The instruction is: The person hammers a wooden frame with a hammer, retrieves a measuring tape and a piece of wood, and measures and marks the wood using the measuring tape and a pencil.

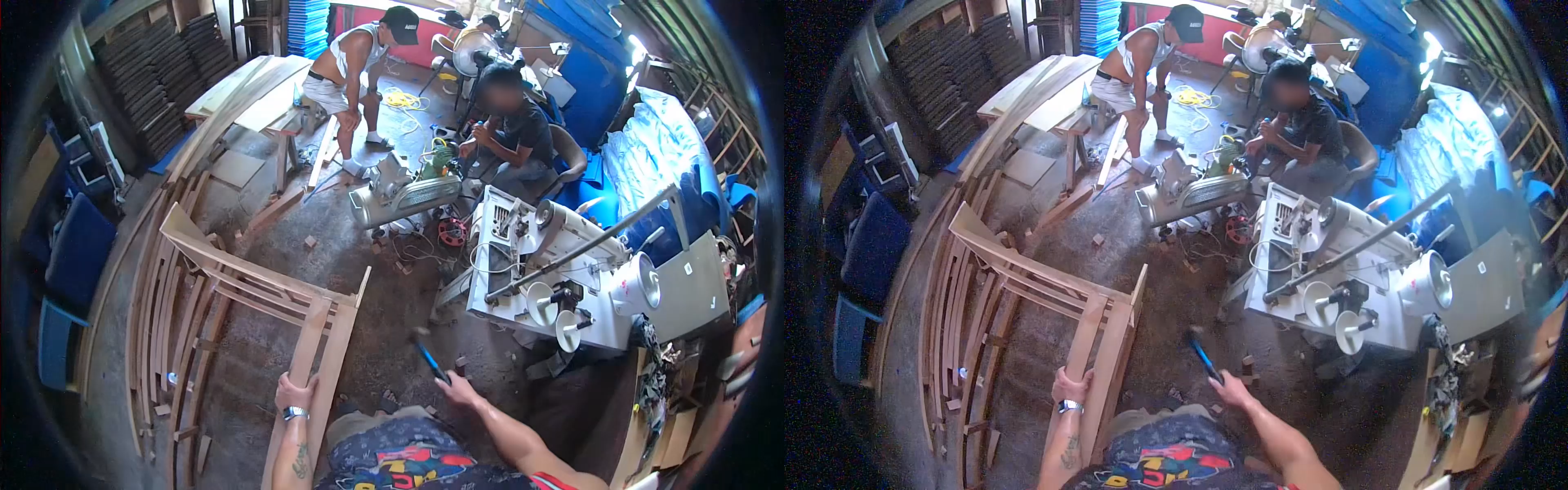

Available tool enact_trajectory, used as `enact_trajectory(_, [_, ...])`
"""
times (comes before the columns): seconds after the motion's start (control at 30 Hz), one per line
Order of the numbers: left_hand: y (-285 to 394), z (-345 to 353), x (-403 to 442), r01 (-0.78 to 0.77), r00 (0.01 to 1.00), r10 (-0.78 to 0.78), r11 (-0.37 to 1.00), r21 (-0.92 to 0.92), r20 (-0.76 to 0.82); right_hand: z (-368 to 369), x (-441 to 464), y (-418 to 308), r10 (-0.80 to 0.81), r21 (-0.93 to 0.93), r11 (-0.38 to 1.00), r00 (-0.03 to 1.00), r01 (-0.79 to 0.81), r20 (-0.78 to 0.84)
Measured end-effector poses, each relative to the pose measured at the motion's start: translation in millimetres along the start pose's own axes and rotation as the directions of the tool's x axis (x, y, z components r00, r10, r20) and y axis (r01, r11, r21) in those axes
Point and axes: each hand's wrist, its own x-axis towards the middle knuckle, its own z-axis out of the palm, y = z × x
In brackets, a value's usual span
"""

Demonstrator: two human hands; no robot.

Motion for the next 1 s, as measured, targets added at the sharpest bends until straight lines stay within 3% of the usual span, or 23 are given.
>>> enact_trajectory(0.1, [12.9, 21.6, 13.3, 0.001, 0.993, -0.009, 0.998, -0.061, -0.12, -9.1, 19.9, -35.8, -0.114, 0.096, 0.984, 0.944, 0.151, -0.31])
enact_trajectory(0.23, [8.0, 22.1, 27.8, 0.029, 0.991, -0.042, 0.995, -0.099, -0.129, 4.4, 56.7, -104.4, -0.273, 0.091, 0.943, 0.901, 0.32, -0.338])
enact_trajectory(0.4, [-17.6, 2.7, 56.8, 0.075, 0.993, -0.085, 0.99, -0.116, -0.078, 35.4, 99.9, -206.7, -0.278, 0.053, 0.956, 0.949, 0.288, -0.146])
enact_trajectory(0.47, [-61.9, -6.5, 36.4, 0.062, 0.992, -0.07, 0.995, -0.076, -0.106, 79.2, 108.1, -225.8, -0.407, -0.062, 0.912, 0.913, 0.405, -0.025])
enact_trajectory(0.5, [-83.1, -14.0, -4.0, 0.054, 0.992, -0.061, 0.997, -0.063, -0.112, 98.9, 79.5, -220.5, -0.391, -0.056, 0.919, 0.921, 0.39, -0.002])
enact_trajectory(0.53, [-89.3, -49.5, -15.2, 0.037, 0.988, -0.042, 0.999, -0.037, -0.151, 95.4, 53.2, -243.7, -0.449, -0.074, 0.89, 0.893, 0.45, 0.037])
enact_trajectory(0.6, [-94.5, -49.8, 2.5, 0.077, 0.989, -0.081, 0.997, -0.031, -0.123, 86.7, 73.8, -266.0, -0.48, -0.168, 0.848, 0.863, 0.502, 0.157])
enact_trajectory(0.63, [-52.1, -21.7, 31.5, 0.071, 0.987, -0.078, 0.996, -0.052, -0.144, 41.7, 111.6, -254.3, -0.501, -0.188, 0.836, 0.856, 0.516, 0.122])
enact_trajectory(0.73, [-45.6, -76.5, 6.8, 0.216, 0.974, -0.211, 0.975, 0.059, -0.087, 28.7, 109.7, -257.1, -0.504, -0.273, 0.751, 0.79, 0.601, 0.35])
enact_trajectory(1.0, [-23.0, -59.5, 30.2, 0.382, 0.923, -0.371, 0.915, 0.127, -0.1, -36.2, 181.4, -280.7, -0.57, -0.213, 0.602, 0.601, 0.77, 0.561])
